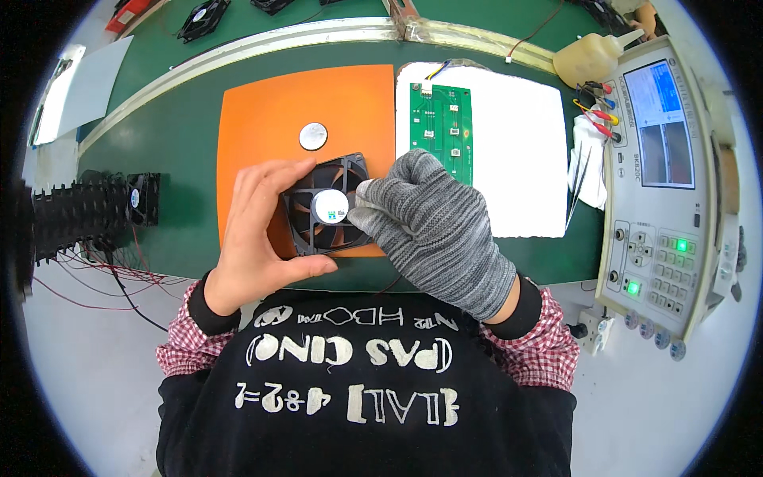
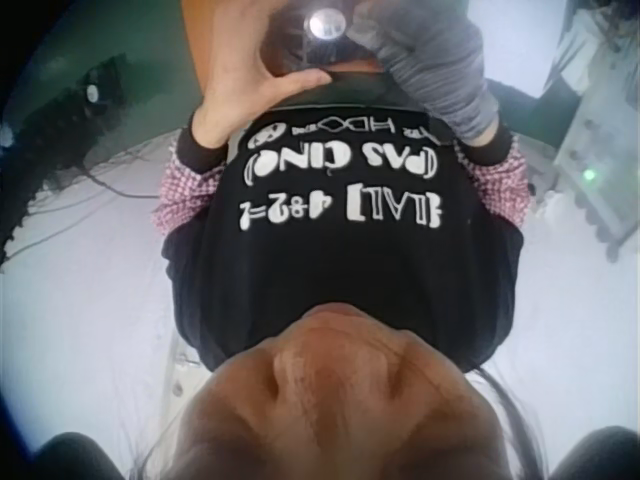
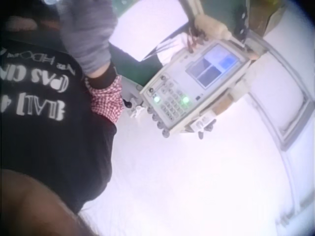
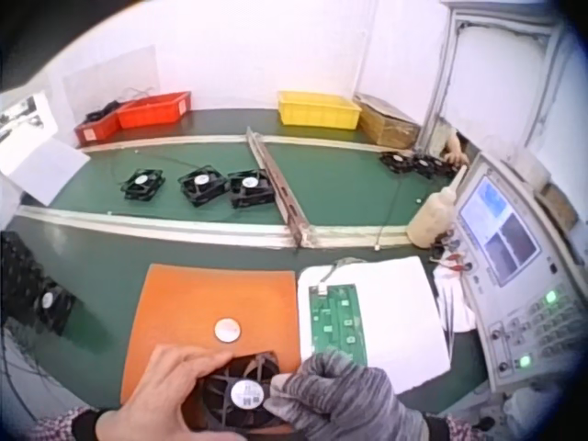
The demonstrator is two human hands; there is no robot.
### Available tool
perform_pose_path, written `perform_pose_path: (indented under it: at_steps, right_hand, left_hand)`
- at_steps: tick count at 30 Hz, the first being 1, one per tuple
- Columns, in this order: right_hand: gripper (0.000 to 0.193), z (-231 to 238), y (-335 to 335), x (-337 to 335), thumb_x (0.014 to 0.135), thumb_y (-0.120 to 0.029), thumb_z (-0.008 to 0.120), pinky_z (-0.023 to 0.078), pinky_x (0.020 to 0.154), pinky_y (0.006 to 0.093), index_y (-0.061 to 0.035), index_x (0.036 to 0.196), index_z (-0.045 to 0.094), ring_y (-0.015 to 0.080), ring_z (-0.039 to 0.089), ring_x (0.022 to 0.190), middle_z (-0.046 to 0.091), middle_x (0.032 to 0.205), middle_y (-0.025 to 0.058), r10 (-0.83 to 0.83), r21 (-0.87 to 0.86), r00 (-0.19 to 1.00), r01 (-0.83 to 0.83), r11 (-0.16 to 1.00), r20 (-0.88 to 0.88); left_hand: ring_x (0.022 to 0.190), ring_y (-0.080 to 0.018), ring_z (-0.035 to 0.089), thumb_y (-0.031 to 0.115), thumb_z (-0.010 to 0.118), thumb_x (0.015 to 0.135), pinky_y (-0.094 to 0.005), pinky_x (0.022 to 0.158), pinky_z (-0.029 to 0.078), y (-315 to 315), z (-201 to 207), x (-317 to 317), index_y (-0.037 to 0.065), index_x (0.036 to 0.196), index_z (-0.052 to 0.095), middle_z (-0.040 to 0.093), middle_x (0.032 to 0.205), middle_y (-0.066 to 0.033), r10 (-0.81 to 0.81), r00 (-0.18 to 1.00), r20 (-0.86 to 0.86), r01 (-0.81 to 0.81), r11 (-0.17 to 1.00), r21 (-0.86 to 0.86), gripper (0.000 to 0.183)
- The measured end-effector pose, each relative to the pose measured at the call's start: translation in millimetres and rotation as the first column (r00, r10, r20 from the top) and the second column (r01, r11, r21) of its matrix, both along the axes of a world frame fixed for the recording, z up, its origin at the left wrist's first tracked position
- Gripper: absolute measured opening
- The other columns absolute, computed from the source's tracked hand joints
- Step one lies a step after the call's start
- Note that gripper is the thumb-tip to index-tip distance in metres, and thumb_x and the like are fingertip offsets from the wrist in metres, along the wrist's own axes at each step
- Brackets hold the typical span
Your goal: The person repeatedly picks up small black cooling fans from a stack on the left, connects their wires to a green circuit board on the right, and observes the fan's operation. After testing, the person places the fan on the table and repeats the process with the next fan in the stack.
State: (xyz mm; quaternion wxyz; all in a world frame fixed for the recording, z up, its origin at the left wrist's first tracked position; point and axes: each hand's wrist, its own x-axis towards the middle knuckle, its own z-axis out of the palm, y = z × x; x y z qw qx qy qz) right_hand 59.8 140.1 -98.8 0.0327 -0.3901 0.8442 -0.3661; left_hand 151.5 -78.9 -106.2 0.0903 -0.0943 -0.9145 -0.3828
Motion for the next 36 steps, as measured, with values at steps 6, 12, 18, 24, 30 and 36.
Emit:
perform_pose_path:
  at_steps: [6, 12, 18, 24, 30, 36]
  right_hand:
    - [0.023, -6.2, -0.7, -1.8, 0.079, -0.018, 0.077, 0.053, 0.062, 0.0359, -0.0068, 0.099, 0.072, 0.0256, 0.064, 0.071, 0.057, 0.085, 0.0096, 0.048, -0.03, 0.998, -0.049, 0.998, -0.034]
    - [0.022, -6.4, -2.8, -2.9, 0.078, -0.016, 0.078, 0.053, 0.062, 0.0353, -0.0069, 0.098, 0.073, 0.0245, 0.064, 0.072, 0.058, 0.085, 0.0088, 0.052, -0.013, 0.998, -0.053, 0.999, -0.044]
    - [0.022, -7.7, -3.3, -3.9, 0.078, -0.016, 0.078, 0.053, 0.062, 0.0351, -0.0065, 0.097, 0.073, 0.0237, 0.064, 0.071, 0.059, 0.085, 0.0086, 0.052, -0.038, 0.998, -0.054, 0.998, -0.047]
    - [0.022, -8.3, -3.3, -3.3, 0.079, -0.017, 0.078, 0.053, 0.062, 0.035, -0.0053, 0.097, 0.073, 0.0241, 0.065, 0.071, 0.06, 0.085, 0.0089, 0.042, -0.049, 0.998, -0.044, 0.998, -0.041]
    - [0.022, -3.6, -3.6, -4.1, 0.081, -0.019, 0.076, 0.053, 0.062, 0.0354, -0.0047, 0.097, 0.072, 0.0254, 0.065, 0.072, 0.06, 0.086, 0.0098, 0.052, -0.006, 0.998, -0.052, 0.999, -0.041]
    - [0.022, 8.0, -7.7, -1.1, 0.084, -0.018, 0.067, 0.052, 0.063, 0.0381, -0.0053, 0.102, 0.067, 0.0269, 0.063, 0.074, 0.059, 0.09, 0.0103, 0.088, 0.181, 0.99, -0.067, 0.981, -0.111]
  left_hand:
    - [0.114, -0.0345, 0.048, 0.022, 0.091, 0.054, -0.0446, 0.098, 0.038, -0.1, -1.2, -1.3, 0.004, 0.133, 0.051, 0.054, 0.123, -0.0136, 0.005, 1.0, -0.018, -0.005, 1.0, -0.004, 0.09]
    - [0.113, -0.0345, 0.048, 0.021, 0.091, 0.053, -0.0444, 0.098, 0.039, -0.6, -0.5, -1.6, 0.004, 0.132, 0.051, 0.054, 0.122, -0.0136, 0.0, 1.0, -0.027, 0.0, 1.0, -0.013, 0.09]
    - [0.113, -0.0345, 0.048, 0.021, 0.091, 0.053, -0.0441, 0.098, 0.039, -0.5, -1.7, -2.3, 0.004, 0.132, 0.051, 0.054, 0.122, -0.0136, -0.001, 0.999, -0.033, 0.001, 1.0, -0.005, 0.09]
    - [0.118, -0.0328, 0.047, 0.033, 0.091, 0.056, -0.0418, 0.101, 0.038, -3.1, -0.9, -0.3, 0.002, 0.135, 0.05, 0.053, 0.128, -0.0146, -0.016, 1.0, 0.0, 0.016, 0.997, -0.075, 0.095]
    - [0.123, -0.0375, 0.047, 0.047, 0.084, 0.061, -0.0462, 0.102, 0.039, -5.2, -1.1, 8.4, 0.007, 0.119, 0.066, 0.047, 0.141, -0.0202, -0.071, 0.984, -0.164, 0.046, 0.987, -0.153, 0.073]
    - [0.125, -0.0443, 0.047, 0.022, 0.087, 0.06, -0.0503, 0.102, 0.04, -3.6, -3.7, 4.8, 0.01, 0.107, 0.07, 0.044, 0.141, -0.0262, -0.144, 0.98, -0.138, 0.119, 0.977, -0.176, 0.052]
